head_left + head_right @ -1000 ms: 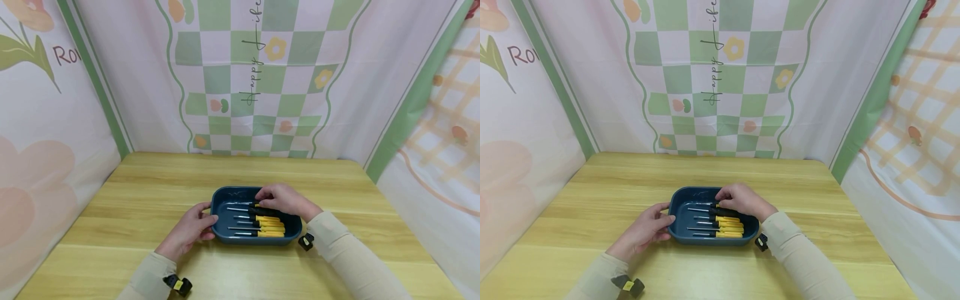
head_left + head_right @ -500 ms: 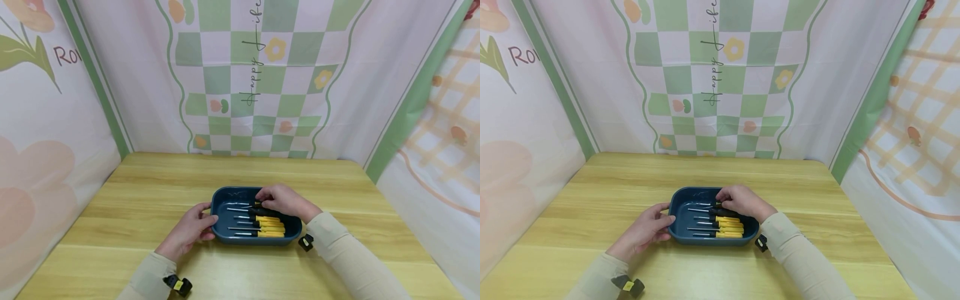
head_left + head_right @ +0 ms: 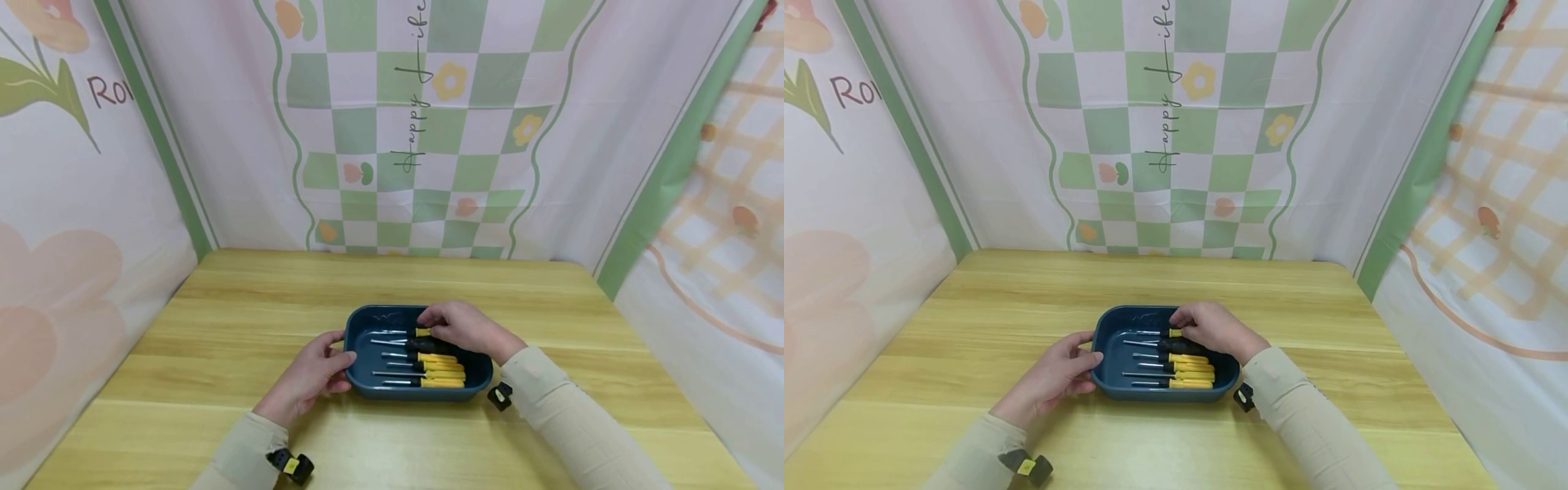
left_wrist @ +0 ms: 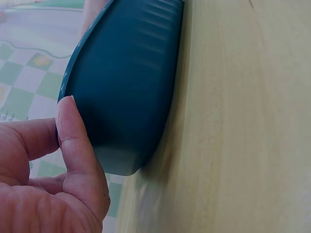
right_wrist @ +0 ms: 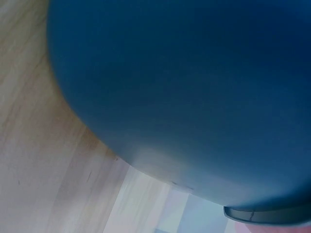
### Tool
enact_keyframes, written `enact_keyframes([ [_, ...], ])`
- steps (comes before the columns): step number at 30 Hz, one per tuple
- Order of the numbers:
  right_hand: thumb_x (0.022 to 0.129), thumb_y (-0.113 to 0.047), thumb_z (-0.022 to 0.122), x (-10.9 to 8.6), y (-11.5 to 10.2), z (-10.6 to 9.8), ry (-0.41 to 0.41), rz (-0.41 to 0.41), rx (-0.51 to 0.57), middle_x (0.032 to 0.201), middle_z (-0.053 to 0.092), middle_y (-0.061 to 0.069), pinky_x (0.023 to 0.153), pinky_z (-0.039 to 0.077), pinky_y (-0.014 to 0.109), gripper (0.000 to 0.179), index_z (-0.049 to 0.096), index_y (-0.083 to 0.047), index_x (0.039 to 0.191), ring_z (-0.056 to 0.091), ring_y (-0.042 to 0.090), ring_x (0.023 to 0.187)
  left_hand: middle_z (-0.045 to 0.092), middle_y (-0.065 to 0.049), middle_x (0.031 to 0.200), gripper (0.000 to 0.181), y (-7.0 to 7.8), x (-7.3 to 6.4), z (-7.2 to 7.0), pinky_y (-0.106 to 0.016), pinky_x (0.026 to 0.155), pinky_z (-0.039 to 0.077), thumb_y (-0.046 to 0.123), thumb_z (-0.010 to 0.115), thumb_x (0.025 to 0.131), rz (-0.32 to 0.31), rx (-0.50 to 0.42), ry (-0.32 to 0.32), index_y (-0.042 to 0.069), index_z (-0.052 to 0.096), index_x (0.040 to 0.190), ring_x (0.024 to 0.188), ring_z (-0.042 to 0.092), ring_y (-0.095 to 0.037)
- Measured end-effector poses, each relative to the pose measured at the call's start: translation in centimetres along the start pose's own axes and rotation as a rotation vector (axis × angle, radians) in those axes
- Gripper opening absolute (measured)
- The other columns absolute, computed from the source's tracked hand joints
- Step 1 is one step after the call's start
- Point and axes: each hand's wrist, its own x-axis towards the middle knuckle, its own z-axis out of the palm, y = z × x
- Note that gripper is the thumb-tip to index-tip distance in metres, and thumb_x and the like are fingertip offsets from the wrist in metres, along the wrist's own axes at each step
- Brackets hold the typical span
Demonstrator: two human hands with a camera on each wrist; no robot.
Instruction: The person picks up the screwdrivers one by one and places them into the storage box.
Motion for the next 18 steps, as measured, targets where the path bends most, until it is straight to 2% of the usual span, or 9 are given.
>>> enact_keyframes([
  [8, 0.101, -0.006, 0.065, -0.08, -0.04, 0.05, 0.005, 0.008, -0.001, 0.118, 0.075, 0.004, 0.099, 0.058, 0.047, 0.025, 0.073, -0.010, 0.125, 0.069, 0.021, 0.109, 0.056, -0.015, 0.111, 0.058, 0.04, -0.02, 0.03, -0.027, 0.066, 0.062, 0.016, 0.064, 0.104, 0.002, 0.001, 0.000, 0.007, 0.042, 0.157, 0.078, 0.063, -0.019],
  [18, 0.102, -0.010, 0.065, -0.44, -0.13, -0.05, 0.002, 0.033, 0.069, 0.122, 0.073, 0.003, 0.101, 0.058, 0.046, 0.027, 0.071, -0.013, 0.128, 0.068, 0.020, 0.112, 0.057, -0.017, 0.112, 0.059, 0.05, 0.00, -0.02, -0.027, 0.067, 0.063, 0.016, 0.066, 0.103, 0.007, 0.013, 0.003, 0.006, 0.042, 0.156, 0.078, 0.063, -0.019],
])
